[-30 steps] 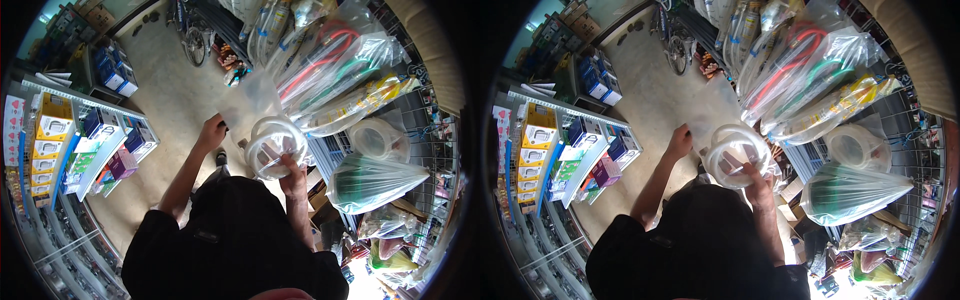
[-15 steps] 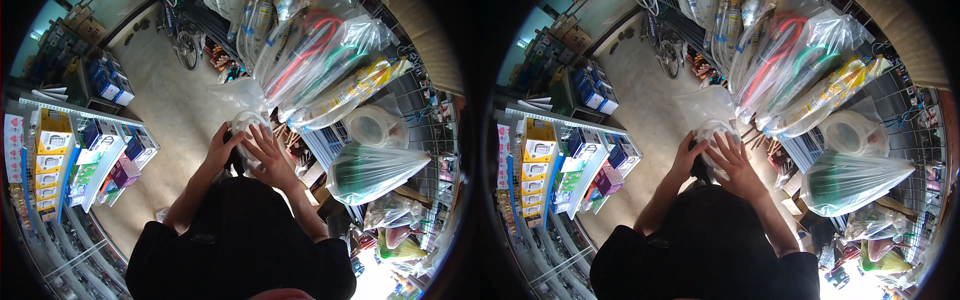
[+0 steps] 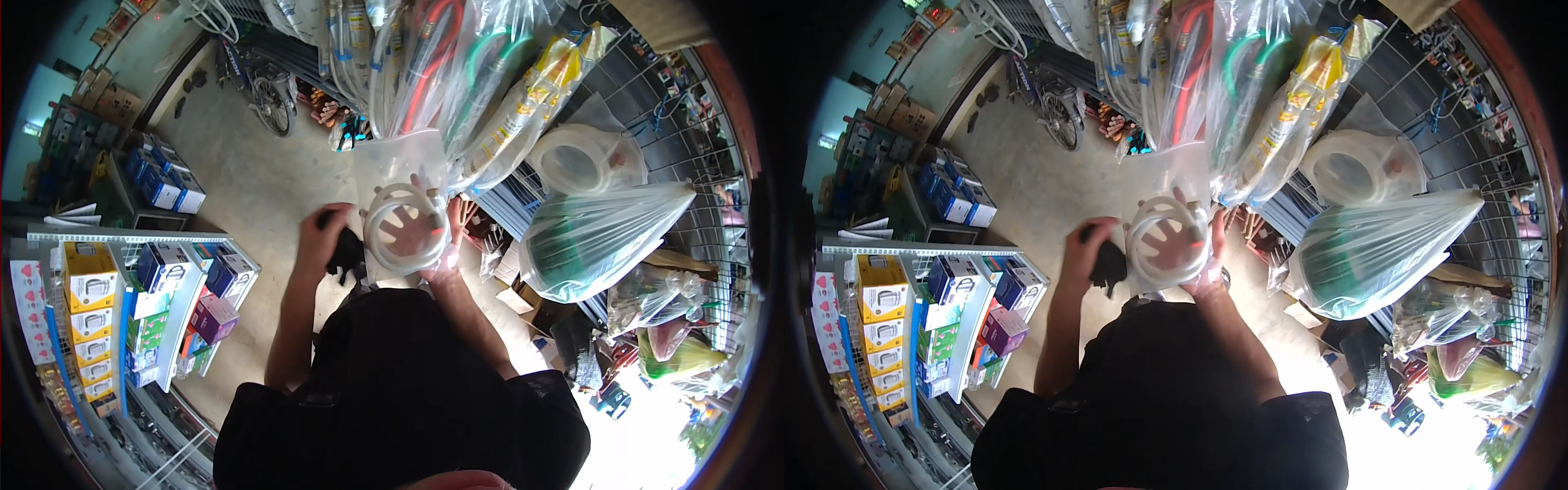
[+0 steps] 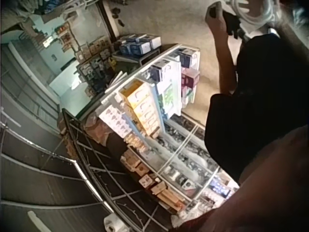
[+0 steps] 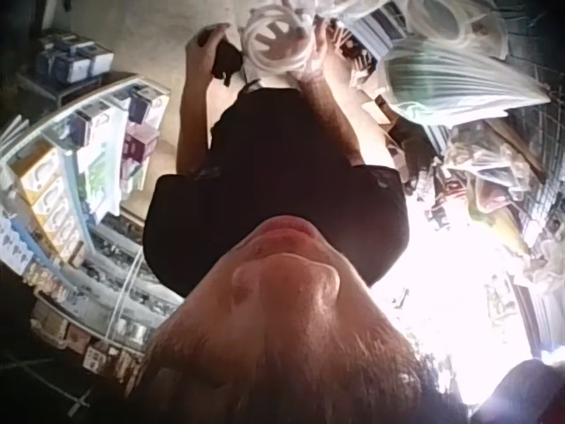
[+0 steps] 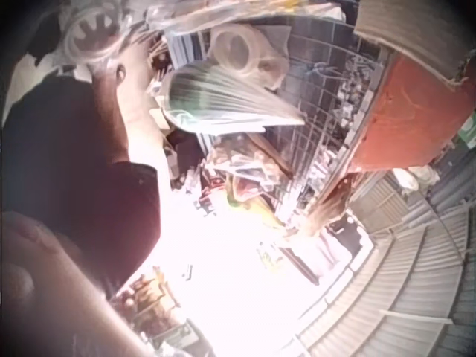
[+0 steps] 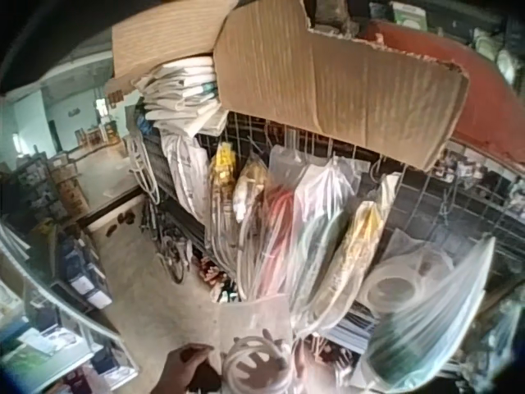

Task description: The person wipes the surface of various plastic items, including a green hose, a white pipe, and a clear plastic container, using a black cloth. The person handles each item individually, wiping it thoroughly before placing it back on the shelf.

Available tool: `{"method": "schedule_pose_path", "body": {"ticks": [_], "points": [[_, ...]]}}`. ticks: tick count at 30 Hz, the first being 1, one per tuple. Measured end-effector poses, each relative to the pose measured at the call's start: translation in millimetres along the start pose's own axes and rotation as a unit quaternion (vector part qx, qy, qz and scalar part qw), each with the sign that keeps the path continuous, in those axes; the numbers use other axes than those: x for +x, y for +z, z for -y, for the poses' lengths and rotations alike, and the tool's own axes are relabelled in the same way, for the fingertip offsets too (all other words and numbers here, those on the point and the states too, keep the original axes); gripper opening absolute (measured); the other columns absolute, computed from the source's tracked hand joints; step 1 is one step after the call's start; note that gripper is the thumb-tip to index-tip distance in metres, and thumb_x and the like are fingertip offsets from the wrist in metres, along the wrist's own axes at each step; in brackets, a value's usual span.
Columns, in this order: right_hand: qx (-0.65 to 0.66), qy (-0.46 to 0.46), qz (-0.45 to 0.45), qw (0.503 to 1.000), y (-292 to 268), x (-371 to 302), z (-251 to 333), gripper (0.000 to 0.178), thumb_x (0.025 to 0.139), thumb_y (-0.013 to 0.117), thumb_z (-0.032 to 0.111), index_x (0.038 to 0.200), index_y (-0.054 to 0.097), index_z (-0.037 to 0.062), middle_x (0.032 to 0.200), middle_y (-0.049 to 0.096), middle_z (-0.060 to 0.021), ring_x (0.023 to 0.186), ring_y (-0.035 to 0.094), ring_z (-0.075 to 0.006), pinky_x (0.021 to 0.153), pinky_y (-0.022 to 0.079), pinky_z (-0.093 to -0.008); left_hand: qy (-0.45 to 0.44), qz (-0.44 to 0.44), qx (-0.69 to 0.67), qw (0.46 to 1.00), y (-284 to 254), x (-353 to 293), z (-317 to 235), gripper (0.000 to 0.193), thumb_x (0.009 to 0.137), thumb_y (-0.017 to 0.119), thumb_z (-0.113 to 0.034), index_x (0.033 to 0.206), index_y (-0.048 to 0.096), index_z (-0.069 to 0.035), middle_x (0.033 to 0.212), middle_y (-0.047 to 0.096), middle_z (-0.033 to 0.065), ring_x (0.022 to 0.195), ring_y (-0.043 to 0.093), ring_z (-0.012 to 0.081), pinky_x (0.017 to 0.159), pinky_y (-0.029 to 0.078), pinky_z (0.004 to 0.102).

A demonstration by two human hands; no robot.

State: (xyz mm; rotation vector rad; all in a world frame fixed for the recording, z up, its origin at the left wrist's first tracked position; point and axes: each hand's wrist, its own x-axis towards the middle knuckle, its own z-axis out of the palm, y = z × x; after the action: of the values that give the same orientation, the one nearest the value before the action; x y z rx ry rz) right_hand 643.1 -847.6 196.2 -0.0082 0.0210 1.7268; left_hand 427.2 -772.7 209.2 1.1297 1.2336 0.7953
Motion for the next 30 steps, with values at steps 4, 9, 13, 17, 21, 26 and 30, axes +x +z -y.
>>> {"method": "schedule_pose_path", "body": {"ticks": [4,9,13,17,21,26,30], "points": [[0.05,0.037,-0.032,0.998,-1.1,-2.0,-6.4,0.096,0.088,0.048,0.089,0.167,0.027,0.0378,0.17,0.028,-0.0132,0.152,0.026,-0.053,0.114,0.023,-0.0827,0.148,-0.083,-0.187,0.967,-3.1,-17.9,-72.7,0.027,0.098,0.067,-0.016,0.123,0.07,-0.007,0.107,0.063,0.0049,0.098,0.063,0.0129,0.084,0.055,0.0293],[-0.073,0.004,-0.065,0.995,-18.3,-2.0,-19.3,0.087,0.097,0.043,0.077,0.166,0.03,0.0259,0.166,0.036,-0.0125,0.153,0.036,-0.0358,0.125,0.032,-0.0586,0.485,0.175,0.393,0.761,77.6,-29.1,-83.3,0.037,0.093,0.07,-0.02,0.129,0.069,-0.011,0.144,0.062,0.0125,0.134,0.06,0.0362,0.122,0.03,0.0596],[0.011,0.029,0.01,0.999,-41.1,-10.6,-15.7,0.066,0.108,0.046,0.054,0.16,0.038,0.0145,0.158,0.048,-0.0138,0.143,0.052,-0.0328,0.12,0.043,-0.0503,0.43,0.116,0.355,0.822,89.7,5.9,-67.8,0.035,0.088,0.075,-0.021,0.122,0.071,-0.014,0.14,0.066,0.0105,0.144,0.052,0.0352,0.124,0.021,0.065],[-0.083,-0.164,0.055,0.981,-31.8,-1.5,-47.5,0.063,0.107,0.051,0.048,0.157,0.042,0.0106,0.153,0.052,-0.0115,0.149,0.043,-0.0262,0.125,0.036,-0.0465,0.482,0.241,0.335,0.773,91.8,-27.8,-64.1,0.03,0.083,0.075,-0.016,0.111,0.07,-0.011,0.133,0.066,0.0103,0.14,0.055,0.033,0.126,0.03,0.0568],[-0.027,0.047,-0.055,0.997,-30.8,-28.6,-35.0,0.071,0.104,0.055,0.047,0.161,0.035,0.0096,0.154,0.051,-0.0103,0.145,0.049,-0.0267,0.122,0.042,-0.0459,0.45,0.263,0.327,0.788,58.5,-10.5,-68.7,0.027,0.081,0.076,-0.014,0.108,0.073,-0.015,0.13,0.068,0.0071,0.139,0.057,0.0324,0.125,0.032,0.0554],[0.066,0.018,0.047,0.997,-29.0,-9.3,-49.5,0.065,0.111,0.04,0.05,0.161,0.034,0.0073,0.152,0.05,-0.0122,0.145,0.046,-0.0249,0.125,0.035,-0.0426,0.458,0.302,0.252,0.797,66.0,-43.8,-72.6,0.028,0.077,0.075,-0.011,0.105,0.07,-0.012,0.117,0.07,0.006,0.129,0.063,0.0301,0.12,0.041,0.052],[-0.04,0.012,-0.047,0.998,-12.1,-14.4,-52.7,0.066,0.109,0.048,0.053,0.158,0.038,0.0107,0.147,0.055,-0.0096,0.142,0.05,-0.0237,0.121,0.042,-0.0451,0.454,0.297,0.257,0.8,38.8,-12.6,-67.9,0.034,0.071,0.069,-0.004,0.105,0.07,-0.01,0.113,0.07,0.0079,0.123,0.065,0.0311,0.119,0.043,0.0503]]}}
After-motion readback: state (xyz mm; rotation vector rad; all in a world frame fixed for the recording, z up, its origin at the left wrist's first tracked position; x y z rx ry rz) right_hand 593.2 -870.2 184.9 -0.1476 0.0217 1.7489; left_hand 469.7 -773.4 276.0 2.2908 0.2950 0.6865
